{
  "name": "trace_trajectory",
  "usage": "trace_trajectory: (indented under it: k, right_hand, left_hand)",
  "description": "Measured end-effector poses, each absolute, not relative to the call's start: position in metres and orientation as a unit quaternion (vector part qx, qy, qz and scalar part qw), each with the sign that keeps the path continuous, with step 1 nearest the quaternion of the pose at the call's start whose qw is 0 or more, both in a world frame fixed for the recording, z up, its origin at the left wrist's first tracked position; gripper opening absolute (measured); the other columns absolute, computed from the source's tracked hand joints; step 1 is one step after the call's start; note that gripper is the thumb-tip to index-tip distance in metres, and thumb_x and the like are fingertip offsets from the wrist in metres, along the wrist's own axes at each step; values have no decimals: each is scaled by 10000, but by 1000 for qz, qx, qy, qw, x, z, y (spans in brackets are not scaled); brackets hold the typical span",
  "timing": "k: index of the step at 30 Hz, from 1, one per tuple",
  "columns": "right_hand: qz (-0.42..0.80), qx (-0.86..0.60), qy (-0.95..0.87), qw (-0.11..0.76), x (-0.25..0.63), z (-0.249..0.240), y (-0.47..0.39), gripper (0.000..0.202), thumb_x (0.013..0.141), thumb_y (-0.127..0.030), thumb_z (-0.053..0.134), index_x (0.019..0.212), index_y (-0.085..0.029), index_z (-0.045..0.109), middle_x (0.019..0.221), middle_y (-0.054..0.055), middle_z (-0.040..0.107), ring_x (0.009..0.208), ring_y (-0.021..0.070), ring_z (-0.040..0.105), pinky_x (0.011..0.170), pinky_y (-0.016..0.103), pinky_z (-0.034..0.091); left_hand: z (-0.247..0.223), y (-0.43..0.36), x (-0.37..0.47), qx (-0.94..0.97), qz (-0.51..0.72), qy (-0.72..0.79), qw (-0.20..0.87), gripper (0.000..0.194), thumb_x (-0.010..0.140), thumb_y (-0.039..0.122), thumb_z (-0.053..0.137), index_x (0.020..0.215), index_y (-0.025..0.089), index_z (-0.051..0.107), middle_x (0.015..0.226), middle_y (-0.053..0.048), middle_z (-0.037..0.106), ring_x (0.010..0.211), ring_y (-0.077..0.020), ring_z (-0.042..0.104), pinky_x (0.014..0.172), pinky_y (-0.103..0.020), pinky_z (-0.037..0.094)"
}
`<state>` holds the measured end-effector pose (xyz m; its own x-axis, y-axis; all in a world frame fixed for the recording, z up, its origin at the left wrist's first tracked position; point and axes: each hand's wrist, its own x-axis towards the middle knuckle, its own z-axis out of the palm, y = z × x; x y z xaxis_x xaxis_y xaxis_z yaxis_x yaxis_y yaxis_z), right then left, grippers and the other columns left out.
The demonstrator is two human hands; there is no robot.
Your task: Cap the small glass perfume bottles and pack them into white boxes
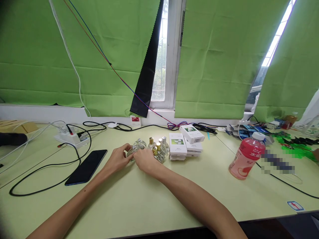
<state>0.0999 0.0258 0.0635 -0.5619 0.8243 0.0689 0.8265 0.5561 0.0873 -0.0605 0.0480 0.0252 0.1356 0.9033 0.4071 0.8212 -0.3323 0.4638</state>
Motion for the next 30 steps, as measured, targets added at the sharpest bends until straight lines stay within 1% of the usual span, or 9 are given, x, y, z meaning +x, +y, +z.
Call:
trace_trajectory:
  k: [6,9,14,21,24,30]
  right_hand:
    - [-32,-471,-882,-8,100,68,25,263,891,-30,561,1024,-161,746,947,138,740,942,252,741,794,294,570]
    - [-23,-474,-880,-8,101,71,24,273,892,-24,553,1043,-151,742,961,143,736,957,252,739,806,292,568]
    - [-11,-482,-876,1,103,77,22,306,888,5,530,1078,-136,724,999,150,727,974,243,732,821,292,563]
    - [1,-481,-876,22,109,87,19,317,862,12,567,1116,-129,694,988,141,712,968,241,722,811,296,556]
    - [7,-483,-875,31,110,89,19,326,855,12,571,1126,-129,686,988,141,705,955,244,717,784,299,552]
    - [18,-483,-874,42,110,88,19,303,838,12,580,1080,-132,691,984,140,691,903,237,703,746,296,530]
  left_hand:
    - [29,45,-58,752,290,589,55,228,773,422,560,862,219,616,779,-24,680,632,-191,603,603,-283,431]
    - [29,44,-57,758,283,585,49,242,784,426,551,870,216,637,730,-16,649,635,-195,601,607,-285,429]
    - [29,42,-57,767,279,577,45,237,785,408,544,843,208,658,700,-11,622,623,-182,557,583,-278,391]
    - [30,39,-54,766,280,572,84,294,797,370,543,981,203,701,658,6,606,595,-168,513,565,-275,340]
    - [29,38,-54,766,284,571,81,272,780,359,565,969,205,683,658,6,607,600,-171,519,561,-276,328]
    - [26,39,-54,775,269,568,66,191,783,342,562,924,224,613,641,22,574,596,-177,521,557,-279,317]
